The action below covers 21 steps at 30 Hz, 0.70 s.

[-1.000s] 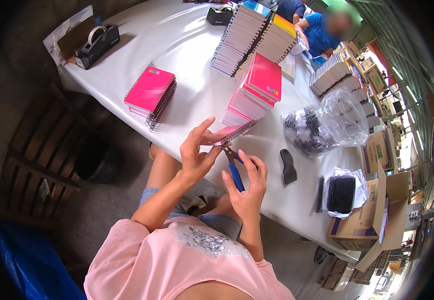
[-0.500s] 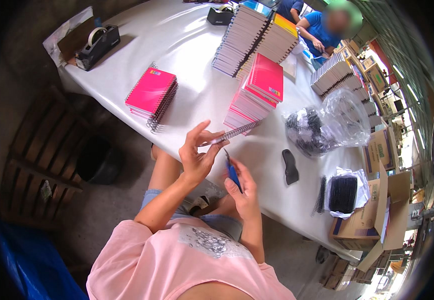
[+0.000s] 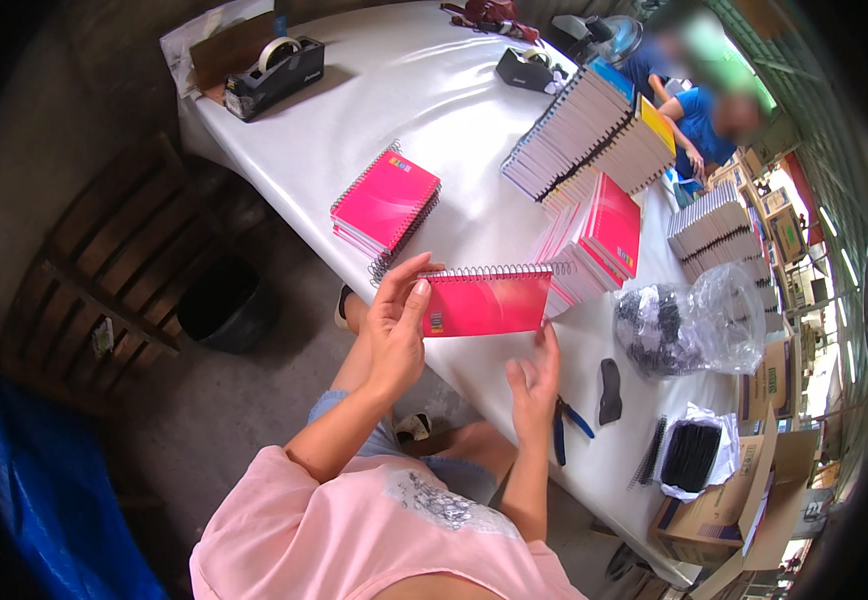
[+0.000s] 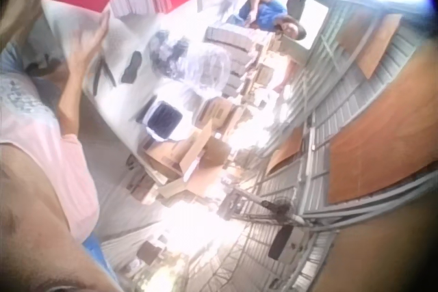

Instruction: The person processes small notebooks by trimming or adjusting the spiral wire with pliers and stacking them on a table.

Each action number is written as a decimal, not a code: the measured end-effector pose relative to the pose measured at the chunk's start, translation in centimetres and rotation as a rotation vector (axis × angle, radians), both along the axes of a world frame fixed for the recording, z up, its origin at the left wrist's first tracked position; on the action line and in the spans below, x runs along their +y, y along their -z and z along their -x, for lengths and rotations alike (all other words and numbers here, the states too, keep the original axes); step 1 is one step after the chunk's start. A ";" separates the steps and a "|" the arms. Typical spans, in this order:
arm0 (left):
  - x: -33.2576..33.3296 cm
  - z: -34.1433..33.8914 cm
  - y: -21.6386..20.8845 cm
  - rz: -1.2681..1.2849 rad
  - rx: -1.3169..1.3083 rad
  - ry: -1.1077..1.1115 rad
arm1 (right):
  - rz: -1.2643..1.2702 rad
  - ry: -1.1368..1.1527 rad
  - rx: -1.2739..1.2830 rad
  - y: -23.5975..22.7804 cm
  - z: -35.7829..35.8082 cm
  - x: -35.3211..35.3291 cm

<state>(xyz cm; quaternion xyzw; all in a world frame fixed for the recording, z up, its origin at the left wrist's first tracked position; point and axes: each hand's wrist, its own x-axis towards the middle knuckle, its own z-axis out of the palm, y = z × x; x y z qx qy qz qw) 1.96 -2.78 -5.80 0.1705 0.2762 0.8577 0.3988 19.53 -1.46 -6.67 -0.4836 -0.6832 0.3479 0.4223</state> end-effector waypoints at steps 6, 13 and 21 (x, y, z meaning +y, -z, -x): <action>-0.4 5.6 -1.8 0.182 0.529 -0.317 | 0.126 -0.257 0.573 -4.6 9.6 7.5; 3.1 12.3 1.7 0.451 0.895 -0.575 | -0.093 -0.264 -0.052 -1.9 17.1 16.2; 4.8 11.7 3.7 0.432 0.827 -0.554 | 0.047 -0.274 0.289 2.6 18.3 18.8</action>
